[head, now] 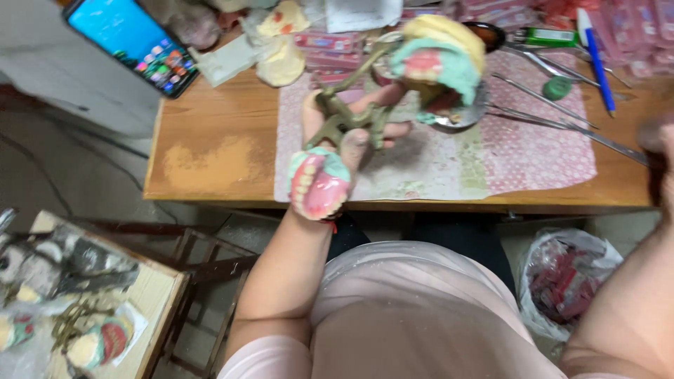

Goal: The person uses a metal tool to scrape and shape a dental model held in an articulator. They then spray the model with a liquid from a bottle and continue to work on it with the tool. Finally, the person writes on a piece of paper with a pen.

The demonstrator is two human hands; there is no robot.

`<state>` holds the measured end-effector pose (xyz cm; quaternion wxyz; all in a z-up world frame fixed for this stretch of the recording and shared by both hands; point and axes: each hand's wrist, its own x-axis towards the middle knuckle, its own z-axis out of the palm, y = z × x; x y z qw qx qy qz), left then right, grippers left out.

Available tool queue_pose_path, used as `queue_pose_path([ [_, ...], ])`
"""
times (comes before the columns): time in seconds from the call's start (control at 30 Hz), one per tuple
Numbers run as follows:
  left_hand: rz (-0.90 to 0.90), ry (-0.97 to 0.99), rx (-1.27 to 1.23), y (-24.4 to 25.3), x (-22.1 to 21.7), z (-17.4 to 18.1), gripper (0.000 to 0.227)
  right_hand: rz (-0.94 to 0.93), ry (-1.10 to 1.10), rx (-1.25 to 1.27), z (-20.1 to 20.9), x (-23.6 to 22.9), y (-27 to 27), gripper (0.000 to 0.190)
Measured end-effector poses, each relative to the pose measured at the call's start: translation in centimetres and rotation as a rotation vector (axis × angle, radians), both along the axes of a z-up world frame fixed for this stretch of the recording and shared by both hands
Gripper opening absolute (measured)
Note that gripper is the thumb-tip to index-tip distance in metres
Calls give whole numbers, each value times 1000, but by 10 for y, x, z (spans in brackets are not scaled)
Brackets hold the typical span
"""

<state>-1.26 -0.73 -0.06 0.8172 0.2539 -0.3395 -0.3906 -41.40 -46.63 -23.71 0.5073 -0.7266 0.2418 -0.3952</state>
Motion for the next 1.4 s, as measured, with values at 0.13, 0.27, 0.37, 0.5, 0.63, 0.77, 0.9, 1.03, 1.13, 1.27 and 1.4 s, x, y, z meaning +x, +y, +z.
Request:
queue_pose_path([
  [0.13, 337, -324, 91, -9, -9, -6, 52, -302, 107, -122, 62, 15, 59, 33],
  [0.27, 452, -248, 155, -8, -6, -3, 72, -531, -22, -451, 118, 53, 141, 29],
  [0.37, 470, -266, 154, -11, -1, -2, 72, -350, 60, -805, 171, 103, 193, 20],
  [0.5, 391, -254, 75, -16, 4, -7, 60, -55, 516, -986, 188, 146, 202, 12],
  [0.63, 277, -176, 15, -15, 17, -18, 63, -71, 566, -1058, 177, 147, 195, 20],
  [0.77, 230, -154, 70, -9, 15, -11, 52, -38, 608, -1102, 173, 144, 194, 28],
  [0.9, 217, -206, 106, -2, 12, -4, 52, -1, 600, -1091, 176, 145, 194, 31],
  [1.03, 127, -127, 18, -6, 20, -19, 46, -5, 611, -1079, 182, 142, 194, 37],
  [1.13, 234, -191, 82, -8, 17, -18, 49, 51, 516, -974, 191, 139, 198, 49],
  [1.27, 301, -182, 139, -7, 15, -16, 54, 86, 343, -639, 225, 152, 239, 26],
  [1.4, 287, -182, 104, -5, 12, -17, 49, 59, -279, -333, 199, 182, 274, 23],
])
